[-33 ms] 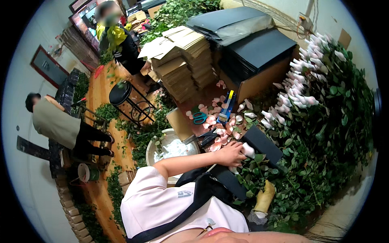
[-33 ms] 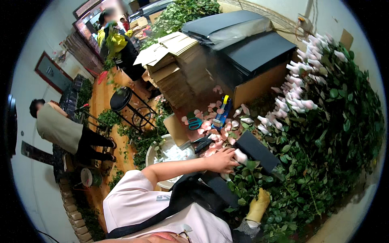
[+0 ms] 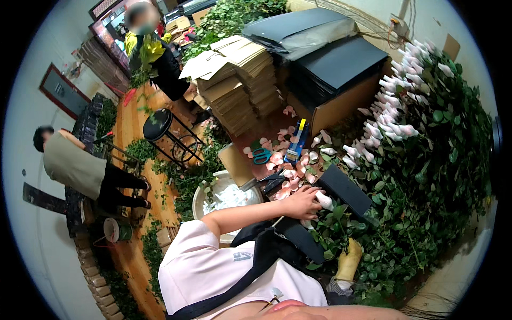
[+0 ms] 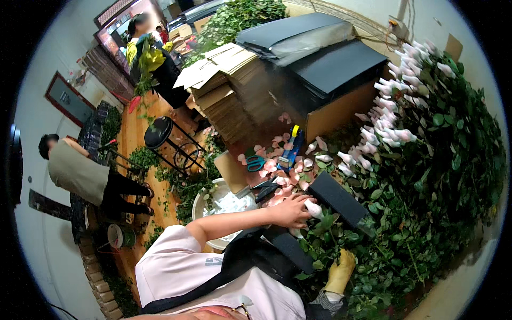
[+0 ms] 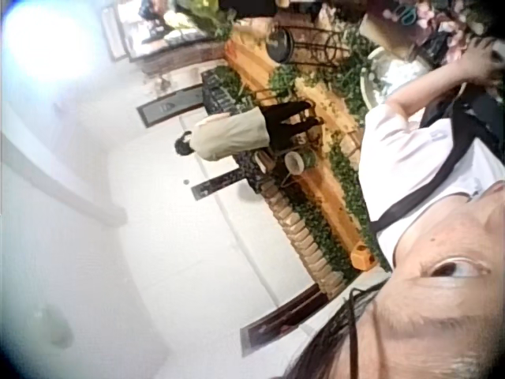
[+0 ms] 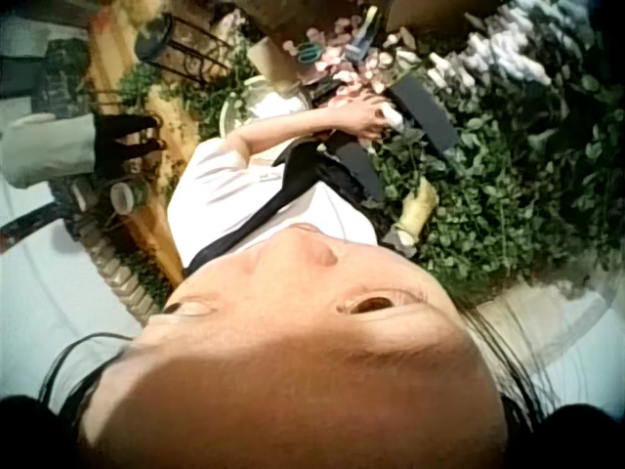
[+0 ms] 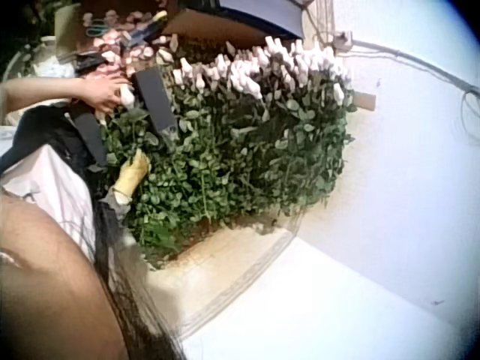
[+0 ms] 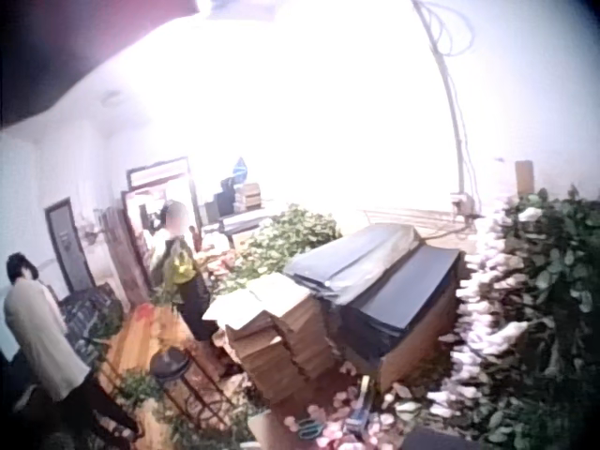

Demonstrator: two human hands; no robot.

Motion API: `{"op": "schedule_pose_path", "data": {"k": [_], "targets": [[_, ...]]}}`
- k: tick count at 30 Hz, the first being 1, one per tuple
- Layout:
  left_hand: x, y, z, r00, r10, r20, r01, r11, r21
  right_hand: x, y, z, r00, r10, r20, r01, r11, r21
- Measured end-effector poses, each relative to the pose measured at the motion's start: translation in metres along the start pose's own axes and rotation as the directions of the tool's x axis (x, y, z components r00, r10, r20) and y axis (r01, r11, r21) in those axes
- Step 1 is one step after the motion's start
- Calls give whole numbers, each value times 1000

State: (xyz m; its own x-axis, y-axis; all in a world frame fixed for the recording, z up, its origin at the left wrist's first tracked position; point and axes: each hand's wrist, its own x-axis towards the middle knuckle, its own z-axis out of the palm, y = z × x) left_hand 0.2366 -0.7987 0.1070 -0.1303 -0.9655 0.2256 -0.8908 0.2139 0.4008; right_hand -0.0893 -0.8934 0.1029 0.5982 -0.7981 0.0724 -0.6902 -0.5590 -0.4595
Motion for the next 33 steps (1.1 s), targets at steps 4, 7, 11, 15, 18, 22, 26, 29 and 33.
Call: {"op": "schedule_pose_path", "data": {"k": [4, 7, 11, 15, 18, 22, 26, 29, 33], "targets": [[11, 3, 2, 998, -10, 58, 9, 1000, 18, 5, -9, 0, 994, 108, 10, -108, 993, 46], [13, 0, 7, 998, -29, 53, 28, 999, 16, 23, -16, 4, 988, 155, 26, -154, 988, -34], [11, -3, 13, 999, -20, 45, 24, 996, -90, 18, -19, 5, 999, 34, -8, -35, 996, -76], [14, -1, 8, 993, -30, 116, 38, 997, -63, 18, -24, -1, 996, 43, -77, -41, 999, 34], [16, 1, 4, 996, -26, 86, 35, 994, -106, 32, -39, -6, 994, 89, 56, -86, 995, -48], [15, 4, 5, 995, -49, 83, 57, 994, -96, 36, -30, 4, 1000, 14, -6, -14, 999, -34], [15, 0, 5, 999, -21, 49, 26, 993, -112, 33, -17, 12, 1000, 13, -7, -13, 999, 48], [17, 0, 5, 997, -17, 71, 27, 990, -135, 34, -20, 13, 999, 39, -17, -38, 997, 67], [9, 8, -8, 994, -89, 59, 94, 992, -90, 29, -8, 21, 1000, 13, -18, -13, 1000, -6]]}}
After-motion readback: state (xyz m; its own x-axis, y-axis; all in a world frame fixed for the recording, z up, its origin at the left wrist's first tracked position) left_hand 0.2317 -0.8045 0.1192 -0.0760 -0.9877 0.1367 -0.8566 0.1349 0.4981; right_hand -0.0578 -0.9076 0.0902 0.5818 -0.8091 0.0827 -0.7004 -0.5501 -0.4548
